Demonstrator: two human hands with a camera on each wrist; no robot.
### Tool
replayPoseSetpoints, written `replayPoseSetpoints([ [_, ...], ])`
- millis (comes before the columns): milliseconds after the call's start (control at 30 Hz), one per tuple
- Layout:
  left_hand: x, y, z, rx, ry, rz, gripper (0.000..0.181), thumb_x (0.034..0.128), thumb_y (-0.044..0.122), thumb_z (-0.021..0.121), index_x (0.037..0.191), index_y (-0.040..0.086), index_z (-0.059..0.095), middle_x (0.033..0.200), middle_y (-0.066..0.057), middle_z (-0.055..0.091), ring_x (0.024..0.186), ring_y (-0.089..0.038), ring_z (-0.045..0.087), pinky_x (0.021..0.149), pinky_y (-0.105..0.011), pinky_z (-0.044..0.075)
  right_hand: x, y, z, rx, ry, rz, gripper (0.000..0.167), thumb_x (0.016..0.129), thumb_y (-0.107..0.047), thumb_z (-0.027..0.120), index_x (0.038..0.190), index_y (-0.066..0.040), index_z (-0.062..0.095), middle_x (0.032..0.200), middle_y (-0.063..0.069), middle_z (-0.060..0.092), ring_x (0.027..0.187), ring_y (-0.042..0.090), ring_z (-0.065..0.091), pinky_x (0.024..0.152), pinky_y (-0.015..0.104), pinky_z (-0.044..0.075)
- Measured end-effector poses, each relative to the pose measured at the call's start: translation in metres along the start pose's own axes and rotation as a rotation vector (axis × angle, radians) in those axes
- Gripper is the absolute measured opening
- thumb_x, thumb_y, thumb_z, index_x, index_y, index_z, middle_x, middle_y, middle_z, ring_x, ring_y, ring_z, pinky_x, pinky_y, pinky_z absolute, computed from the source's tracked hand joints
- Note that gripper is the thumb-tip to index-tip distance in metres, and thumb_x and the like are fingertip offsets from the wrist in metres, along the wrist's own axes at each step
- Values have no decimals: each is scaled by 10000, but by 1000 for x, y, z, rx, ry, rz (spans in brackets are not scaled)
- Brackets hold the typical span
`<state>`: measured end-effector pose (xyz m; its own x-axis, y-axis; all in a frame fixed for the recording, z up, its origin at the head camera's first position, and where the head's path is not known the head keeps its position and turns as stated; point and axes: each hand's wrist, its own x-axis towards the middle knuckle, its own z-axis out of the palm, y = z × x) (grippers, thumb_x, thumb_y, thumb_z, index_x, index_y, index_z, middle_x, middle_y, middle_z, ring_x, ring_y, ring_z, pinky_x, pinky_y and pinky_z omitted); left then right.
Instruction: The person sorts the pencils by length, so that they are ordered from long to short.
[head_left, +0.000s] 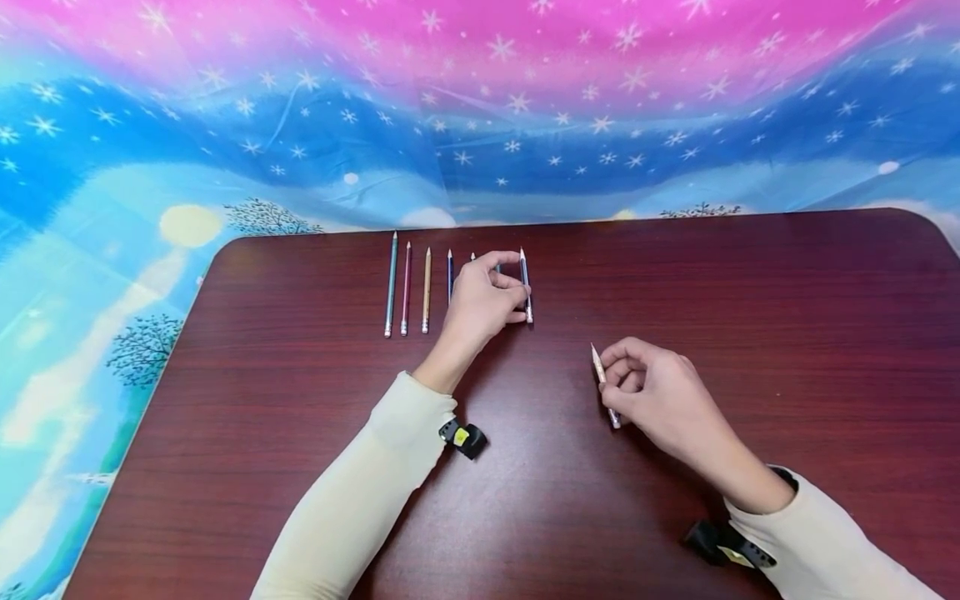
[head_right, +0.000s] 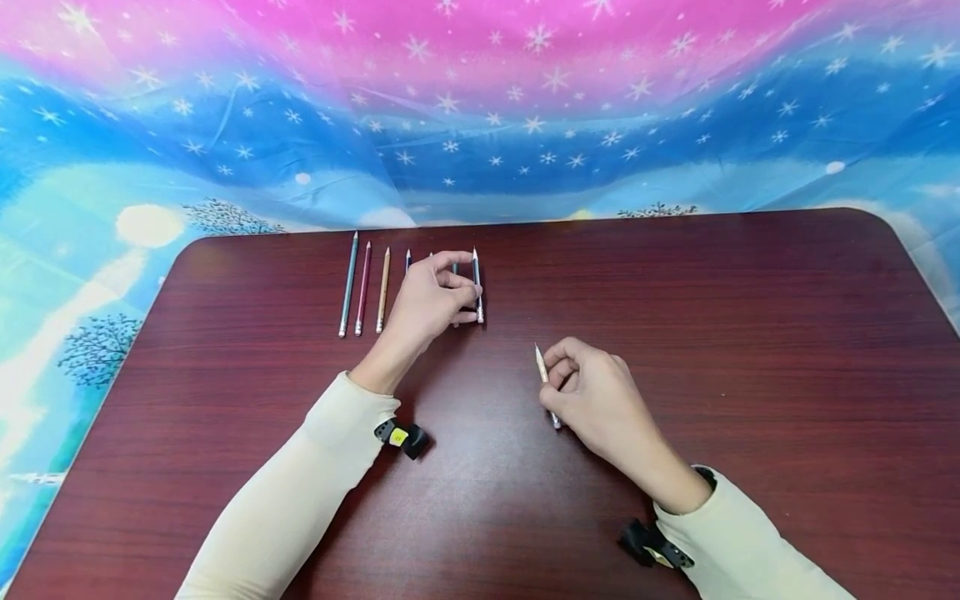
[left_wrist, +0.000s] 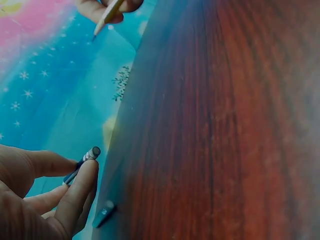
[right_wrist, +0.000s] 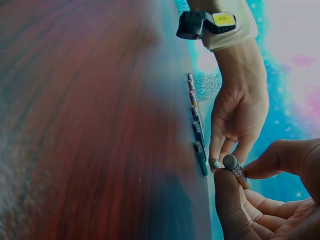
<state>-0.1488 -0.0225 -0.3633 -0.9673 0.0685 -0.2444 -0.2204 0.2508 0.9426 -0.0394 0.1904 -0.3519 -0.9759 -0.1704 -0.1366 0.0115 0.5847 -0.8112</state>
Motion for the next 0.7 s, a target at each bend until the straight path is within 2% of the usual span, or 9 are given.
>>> replayPoseSetpoints([
  [167, 6, 4, 3, 69, 19, -22, 465, 946, -20, 718, 1390, 89, 634, 937, -111, 717, 719, -156, 725, 648, -281, 651, -1, 1, -1, -9, 6, 1, 216, 857, 17, 688, 1073, 0, 680, 823, 50, 679, 676, 36, 597, 583, 189, 503],
  [400, 11, 8, 6, 194, 27, -55, 445, 958, 5, 694, 1384, 116, 630, 951, -81, 723, 624, -161, 723, 585, -315, 637, -2, 2, -2, -2, 5, 8, 221, 860, 18, 686, 1080, 4, 678, 829, 50, 680, 673, 31, 601, 575, 191, 505],
  [567, 14, 13, 8, 255, 20, -75, 445, 958, 2, 671, 1389, 102, 619, 952, -78, 739, 625, -152, 725, 563, -271, 616, -2, 2, -2, -3, 5, 10, 221, 858, 19, 688, 1078, 0, 680, 830, 46, 678, 674, 28, 598, 578, 188, 502],
  [700, 18, 16, 10, 333, 13, -99, 451, 970, 22, 671, 1408, 113, 607, 948, -58, 749, 631, -124, 728, 494, -230, 552, -2, 2, -3, -4, 5, 15, 220, 861, 18, 689, 1081, 0, 678, 829, 43, 677, 674, 25, 597, 577, 189, 502],
])
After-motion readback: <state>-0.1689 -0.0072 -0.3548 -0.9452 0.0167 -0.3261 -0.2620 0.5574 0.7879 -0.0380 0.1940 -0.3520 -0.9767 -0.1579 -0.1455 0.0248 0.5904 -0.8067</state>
